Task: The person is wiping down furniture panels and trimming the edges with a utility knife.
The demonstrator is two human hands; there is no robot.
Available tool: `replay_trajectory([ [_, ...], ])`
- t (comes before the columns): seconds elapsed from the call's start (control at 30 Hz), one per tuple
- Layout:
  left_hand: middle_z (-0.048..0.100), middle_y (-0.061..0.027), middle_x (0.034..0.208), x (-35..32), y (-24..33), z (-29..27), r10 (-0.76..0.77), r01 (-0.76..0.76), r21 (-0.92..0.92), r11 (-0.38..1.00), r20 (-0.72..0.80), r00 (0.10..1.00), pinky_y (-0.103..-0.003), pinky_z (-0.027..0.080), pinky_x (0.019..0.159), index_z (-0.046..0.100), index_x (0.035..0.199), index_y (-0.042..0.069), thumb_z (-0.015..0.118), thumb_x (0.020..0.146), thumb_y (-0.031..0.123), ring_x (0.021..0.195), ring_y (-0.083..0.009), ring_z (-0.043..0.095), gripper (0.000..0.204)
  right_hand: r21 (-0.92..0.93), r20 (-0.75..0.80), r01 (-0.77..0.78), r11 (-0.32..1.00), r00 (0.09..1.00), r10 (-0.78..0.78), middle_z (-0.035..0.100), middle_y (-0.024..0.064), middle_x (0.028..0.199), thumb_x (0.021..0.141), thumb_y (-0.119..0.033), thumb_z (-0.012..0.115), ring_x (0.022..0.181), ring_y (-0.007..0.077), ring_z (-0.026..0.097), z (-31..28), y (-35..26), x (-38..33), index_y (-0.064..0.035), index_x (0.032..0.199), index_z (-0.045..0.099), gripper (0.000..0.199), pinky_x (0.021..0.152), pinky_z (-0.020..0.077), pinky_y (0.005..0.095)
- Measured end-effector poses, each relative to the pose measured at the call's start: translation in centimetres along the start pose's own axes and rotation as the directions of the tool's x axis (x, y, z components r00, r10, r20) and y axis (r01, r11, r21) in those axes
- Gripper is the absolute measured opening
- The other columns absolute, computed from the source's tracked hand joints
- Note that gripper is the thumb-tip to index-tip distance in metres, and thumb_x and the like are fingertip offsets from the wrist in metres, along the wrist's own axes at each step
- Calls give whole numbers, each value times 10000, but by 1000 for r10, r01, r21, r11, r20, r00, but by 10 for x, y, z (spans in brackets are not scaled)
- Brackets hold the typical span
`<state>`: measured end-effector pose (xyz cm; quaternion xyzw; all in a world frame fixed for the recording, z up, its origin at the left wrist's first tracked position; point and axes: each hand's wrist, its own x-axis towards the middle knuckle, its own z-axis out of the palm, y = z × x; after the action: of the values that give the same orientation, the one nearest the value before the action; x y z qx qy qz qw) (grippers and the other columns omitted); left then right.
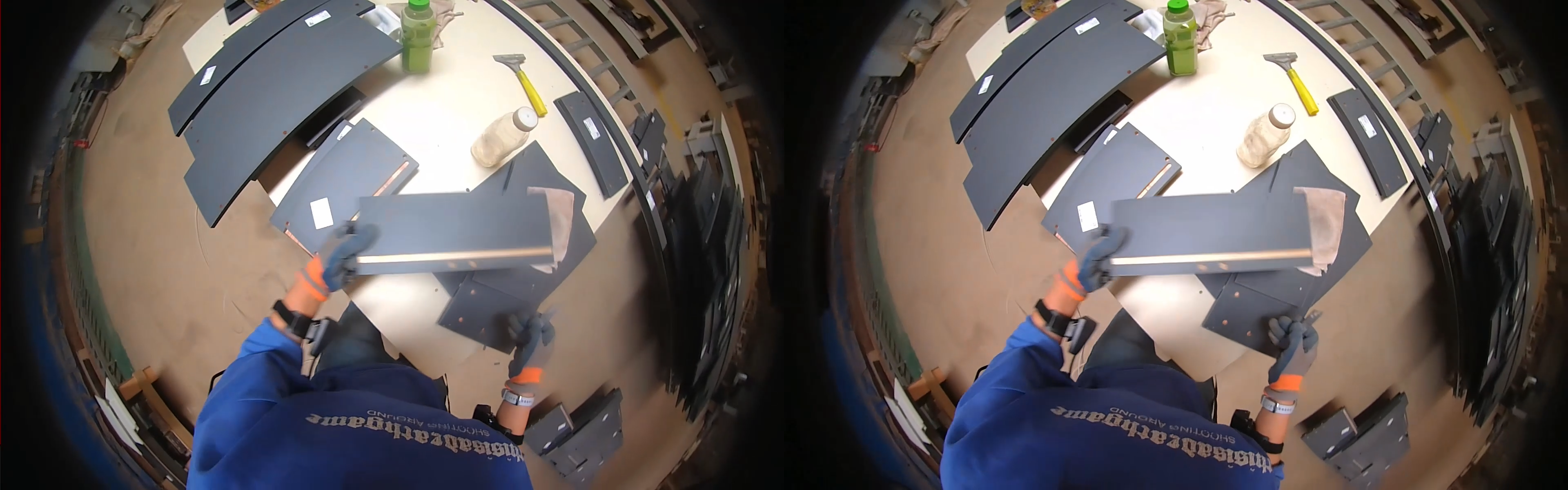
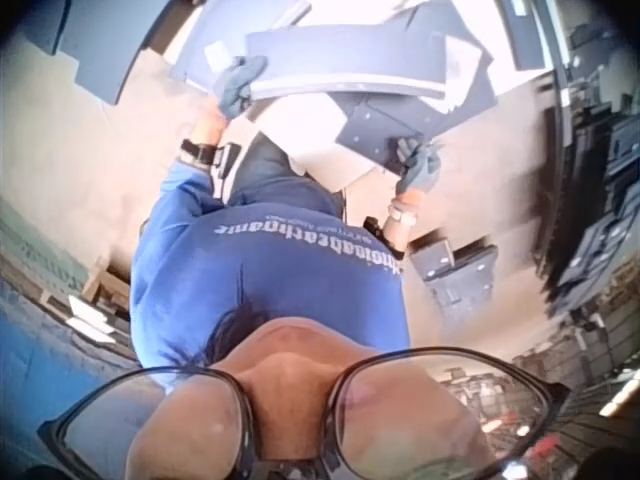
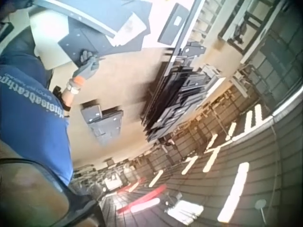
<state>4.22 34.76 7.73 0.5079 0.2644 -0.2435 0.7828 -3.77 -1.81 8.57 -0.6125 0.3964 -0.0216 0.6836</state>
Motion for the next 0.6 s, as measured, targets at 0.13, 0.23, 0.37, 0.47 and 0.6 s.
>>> replay_trajectory([
  [0.13, 624, -17, 1028, -29, 8, -74, 282, -299, -101, 949, -156, 947, -220, 529, 597, 509, 1211, 83, 539, 943, 328, 814, -88, 645, 364, 20, 11, -23, 1000, 1000, 22, 629, 159, 949, 957, -136, 492, 793, 244, 679, 31, 7, -33, 29, 1090, 470, 213, 696, 565, 314],
  [0.23, 561, -77, 1187, -26, 3, -170, 162, -174, -189, 967, -78, 984, -262, 523, 816, 487, 1257, 27, 504, 960, 243, 1010, -128, 598, 367, 27, -10, -37, 999, 999, 38, 635, 158, 913, 956, -139, 495, 782, 247, 683, 42, 12, -49, 33, 1073, 480, 209, 686, 561, 306],
  [0.37, 550, -69, 1221, -22, 1, -201, 336, -241, -284, 928, 356, 872, -236, 514, 780, 469, 1298, 1, 460, 989, 263, 1000, -133, 609, 405, 185, -70, -47, 982, 996, 61, 605, 118, 784, 938, -179, 526, 650, 211, 638, 60, 10, -65, 19, 970, 510, 201, 563, 511, 285],
  [0.47, 545, -64, 1224, -28, 27, -119, 337, -328, -81, 941, 163, 927, -225, 512, 744, 470, 1277, -27, 453, 993, 246, 950, -115, 615, 394, 311, -73, -79, 947, 992, 107, 548, 72, 683, 928, -203, 537, 533, 147, 536, 57, 11, -82, -8, 904, 512, 198, 464, 414, 259],
  [0.6, 609, -83, 1053, -40, 50, -38, 422, -478, 141, 867, 302, 855, -238, 531, 723, 493, 1202, -34, 459, 981, 199, 873, -139, 637, 323, 407, -51, -56, 912, 995, 84, 470, 29, 598, 925, -230, 538, 460, 91, 381, 52, -5, -98, -49, 863, 494, 196, 414, 288, 244],
])
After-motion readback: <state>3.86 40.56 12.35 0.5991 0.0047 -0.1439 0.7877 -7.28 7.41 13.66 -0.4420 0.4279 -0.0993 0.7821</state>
